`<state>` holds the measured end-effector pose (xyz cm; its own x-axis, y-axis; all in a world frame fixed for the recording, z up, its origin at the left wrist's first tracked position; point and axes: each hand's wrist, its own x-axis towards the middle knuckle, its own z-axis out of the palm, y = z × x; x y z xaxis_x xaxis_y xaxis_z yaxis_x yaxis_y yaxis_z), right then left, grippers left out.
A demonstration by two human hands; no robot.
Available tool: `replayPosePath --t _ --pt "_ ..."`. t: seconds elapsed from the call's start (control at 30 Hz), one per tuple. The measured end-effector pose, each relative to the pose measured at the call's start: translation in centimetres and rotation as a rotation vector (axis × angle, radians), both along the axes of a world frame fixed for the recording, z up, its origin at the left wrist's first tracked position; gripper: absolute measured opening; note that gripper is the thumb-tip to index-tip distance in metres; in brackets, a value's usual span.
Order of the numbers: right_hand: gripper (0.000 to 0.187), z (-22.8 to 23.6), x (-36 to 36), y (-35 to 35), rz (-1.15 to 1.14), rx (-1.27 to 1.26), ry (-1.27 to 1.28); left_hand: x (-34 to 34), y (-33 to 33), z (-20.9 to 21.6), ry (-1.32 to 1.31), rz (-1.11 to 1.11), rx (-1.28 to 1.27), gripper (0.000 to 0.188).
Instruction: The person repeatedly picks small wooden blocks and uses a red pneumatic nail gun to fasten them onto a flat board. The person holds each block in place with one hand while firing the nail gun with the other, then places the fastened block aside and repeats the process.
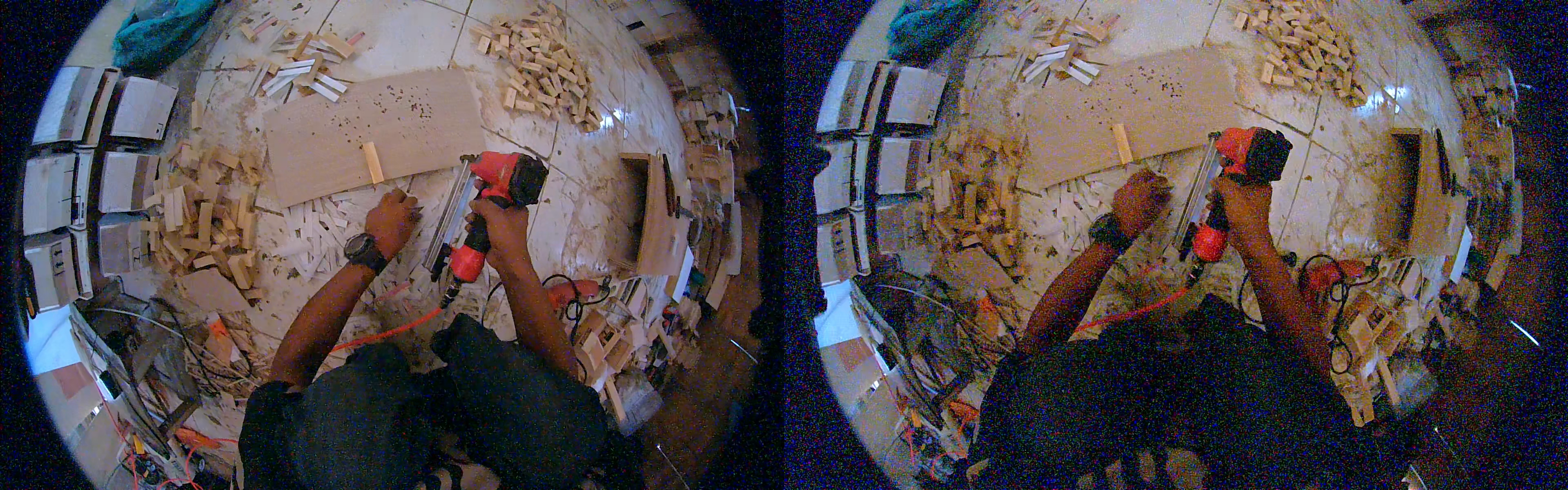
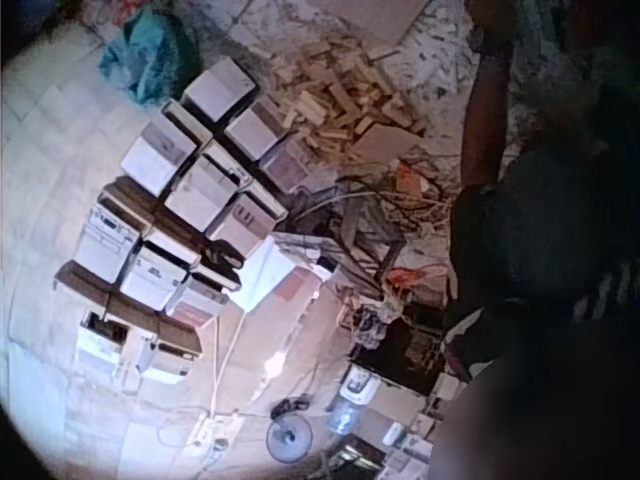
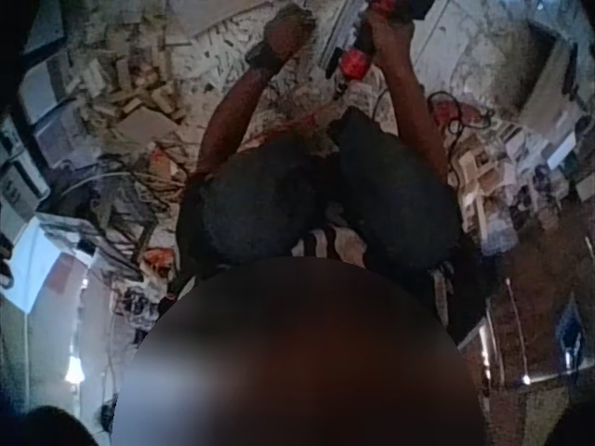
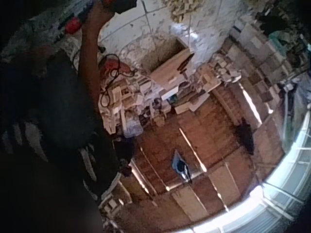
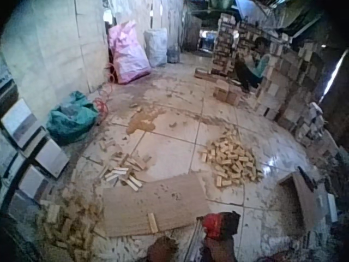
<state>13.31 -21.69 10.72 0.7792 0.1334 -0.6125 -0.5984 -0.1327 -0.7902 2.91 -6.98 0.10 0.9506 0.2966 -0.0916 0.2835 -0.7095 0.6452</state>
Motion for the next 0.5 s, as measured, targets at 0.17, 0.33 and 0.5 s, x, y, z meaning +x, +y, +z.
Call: replayPosePath --t 0.17,0.33,0.5 --pt "0.031 0.2 -0.2 0.0 0.017 -0.022 0.013 1.3 -1.9 -0.6 0.190 -0.068 0.059 0.028" --pt "0.032 0.4 -0.1 0.1 0.021 -0.048 -0.014 1.0 -0.8 -0.7 0.195 0.019 -0.164 0.026" --pt "0.025 1.1 0.0 0.6 0.010 0.030 0.022 -0.7 1.3 0.0 -0.038 0.319 -0.653 0.024"
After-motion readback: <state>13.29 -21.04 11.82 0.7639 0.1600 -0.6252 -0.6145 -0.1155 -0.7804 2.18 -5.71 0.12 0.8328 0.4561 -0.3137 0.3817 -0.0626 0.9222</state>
